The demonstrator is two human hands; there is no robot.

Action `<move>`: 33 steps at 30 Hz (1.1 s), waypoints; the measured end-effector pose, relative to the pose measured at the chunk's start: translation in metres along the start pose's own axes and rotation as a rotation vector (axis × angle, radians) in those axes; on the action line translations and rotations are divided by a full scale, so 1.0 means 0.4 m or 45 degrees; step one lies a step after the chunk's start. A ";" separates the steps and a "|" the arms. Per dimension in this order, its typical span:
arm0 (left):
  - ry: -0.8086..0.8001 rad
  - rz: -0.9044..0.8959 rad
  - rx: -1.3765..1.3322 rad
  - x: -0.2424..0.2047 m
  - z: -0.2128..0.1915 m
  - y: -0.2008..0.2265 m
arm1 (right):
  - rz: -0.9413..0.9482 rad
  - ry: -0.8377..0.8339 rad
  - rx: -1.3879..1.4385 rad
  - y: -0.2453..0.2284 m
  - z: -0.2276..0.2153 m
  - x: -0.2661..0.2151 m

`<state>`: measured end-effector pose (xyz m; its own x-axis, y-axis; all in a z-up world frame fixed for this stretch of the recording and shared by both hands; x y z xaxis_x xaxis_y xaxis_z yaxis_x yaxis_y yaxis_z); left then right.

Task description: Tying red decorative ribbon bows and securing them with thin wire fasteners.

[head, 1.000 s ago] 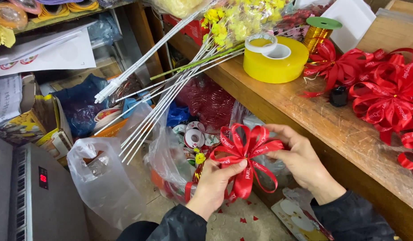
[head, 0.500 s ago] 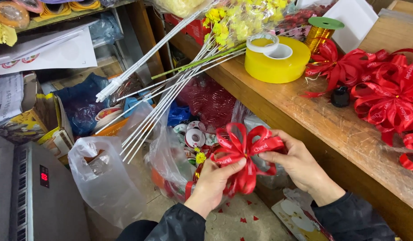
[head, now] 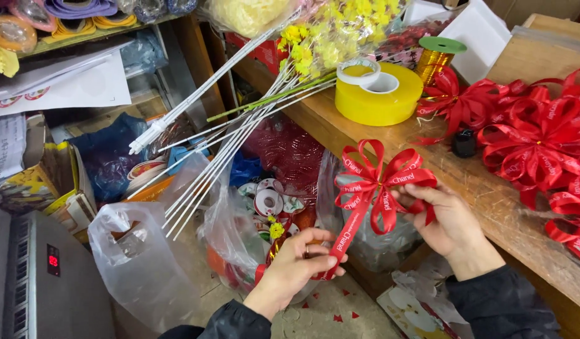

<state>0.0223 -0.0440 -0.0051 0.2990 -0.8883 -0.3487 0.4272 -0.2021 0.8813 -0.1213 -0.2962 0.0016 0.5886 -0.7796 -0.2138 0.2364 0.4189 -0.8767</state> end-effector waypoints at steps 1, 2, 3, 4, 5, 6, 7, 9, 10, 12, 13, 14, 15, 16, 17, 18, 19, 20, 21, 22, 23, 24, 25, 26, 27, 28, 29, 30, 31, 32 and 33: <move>-0.003 0.001 0.003 0.011 -0.007 -0.019 | -0.004 0.001 0.002 0.007 -0.003 0.008; -0.032 0.122 -0.057 0.020 -0.011 -0.021 | 0.023 0.011 0.058 0.020 -0.006 0.016; -0.061 0.243 -0.117 0.027 -0.016 -0.024 | 0.050 0.020 0.115 0.033 -0.009 0.024; -0.061 0.245 -0.115 0.021 -0.015 -0.017 | 0.048 0.018 0.116 0.030 0.005 0.017; -0.060 0.318 -0.098 0.014 -0.015 0.000 | 0.082 0.035 0.160 0.032 0.018 0.010; -0.059 0.391 -0.082 0.006 -0.014 0.016 | 0.116 0.051 0.204 0.033 0.031 0.003; -0.060 0.394 -0.081 -0.005 -0.012 0.032 | 0.114 0.048 0.205 0.029 0.049 -0.010; -0.070 0.293 -0.045 -0.020 -0.003 0.048 | 0.065 -0.076 0.187 0.011 0.099 -0.036; -0.071 0.296 -0.046 -0.026 -0.005 0.063 | 0.063 -0.077 0.185 -0.016 0.142 -0.072; 0.024 0.324 -0.142 -0.041 -0.027 0.092 | 0.074 -0.092 -0.265 -0.064 0.229 -0.145; 0.025 0.324 -0.144 -0.041 -0.044 0.106 | 0.075 -0.093 -0.267 -0.074 0.224 -0.158; 0.075 0.391 -0.155 -0.046 -0.069 0.126 | 0.020 -0.035 -0.578 -0.092 0.211 -0.172; 0.125 0.459 -0.165 -0.052 -0.094 0.147 | -0.039 0.022 -0.889 -0.111 0.201 -0.187; 0.124 0.460 -0.166 -0.059 -0.103 0.166 | -0.040 0.023 -0.890 -0.126 0.181 -0.214; 0.229 0.412 -0.236 -0.066 -0.127 0.176 | -0.125 0.051 -1.014 -0.154 0.162 -0.241; 0.329 0.362 -0.305 -0.074 -0.148 0.186 | -0.211 0.083 -1.136 -0.182 0.142 -0.271; 0.324 0.362 -0.306 -0.078 -0.160 0.191 | -0.213 0.088 -1.137 -0.196 0.135 -0.318; 0.377 0.393 -0.215 -0.082 -0.175 0.202 | -0.289 0.354 -1.156 -0.235 0.099 -0.376; 0.428 0.425 -0.125 -0.084 -0.187 0.214 | -0.360 0.623 -1.166 -0.274 0.064 -0.441; 0.404 0.417 -0.125 -0.078 -0.202 0.201 | -0.360 0.650 -1.168 -0.253 -0.135 -0.346; 0.492 0.559 -0.016 -0.082 -0.225 0.208 | -0.621 0.580 -1.324 -0.251 -0.337 -0.313; 0.551 0.694 0.083 -0.070 -0.227 0.208 | -0.877 0.524 -1.493 -0.246 -0.566 -0.379; 0.497 0.679 0.072 -0.093 -0.198 0.227 | -0.870 0.579 -1.517 -0.266 -0.684 -0.379; 0.559 0.586 0.034 -0.106 -0.185 0.234 | -0.941 0.604 -1.502 -0.300 -0.800 -0.409; 0.619 0.486 0.002 -0.120 -0.174 0.241 | -1.013 0.628 -1.490 -0.338 -0.918 -0.451; 0.559 0.474 -0.001 -0.101 -0.173 0.221 | -1.010 0.689 -1.512 -0.383 -0.933 -0.497; 0.548 0.549 -0.024 -0.088 -0.178 0.210 | -0.963 0.743 -1.685 -0.424 -0.940 -0.539; 0.551 0.629 -0.050 -0.081 -0.195 0.199 | -0.911 0.782 -1.849 -0.457 -0.939 -0.562; 0.505 0.622 -0.056 -0.071 -0.165 0.202 | -0.907 0.829 -1.864 -0.489 -0.892 -0.600; 0.582 0.576 -0.044 -0.077 -0.156 0.204 | -0.650 0.794 -1.953 -0.494 -0.853 -0.590; 0.658 0.529 -0.031 -0.084 -0.149 0.206 | -0.387 0.759 -2.021 -0.495 -0.815 -0.583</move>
<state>0.0984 -0.0062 0.0603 0.8112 -0.5770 -0.0948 0.2053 0.1292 0.9701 -0.5574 -0.3490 0.0847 0.2386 -0.9432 0.2314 -0.8752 -0.3121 -0.3695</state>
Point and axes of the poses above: each hand's wrist, its own x-axis towards the middle knuckle, its own z-axis out of the palm, y = z × x, the point moved 7 cm from there along x, towards the middle knuckle, and after that the axes turned 2 degrees about -y, right-handed, at the moved point
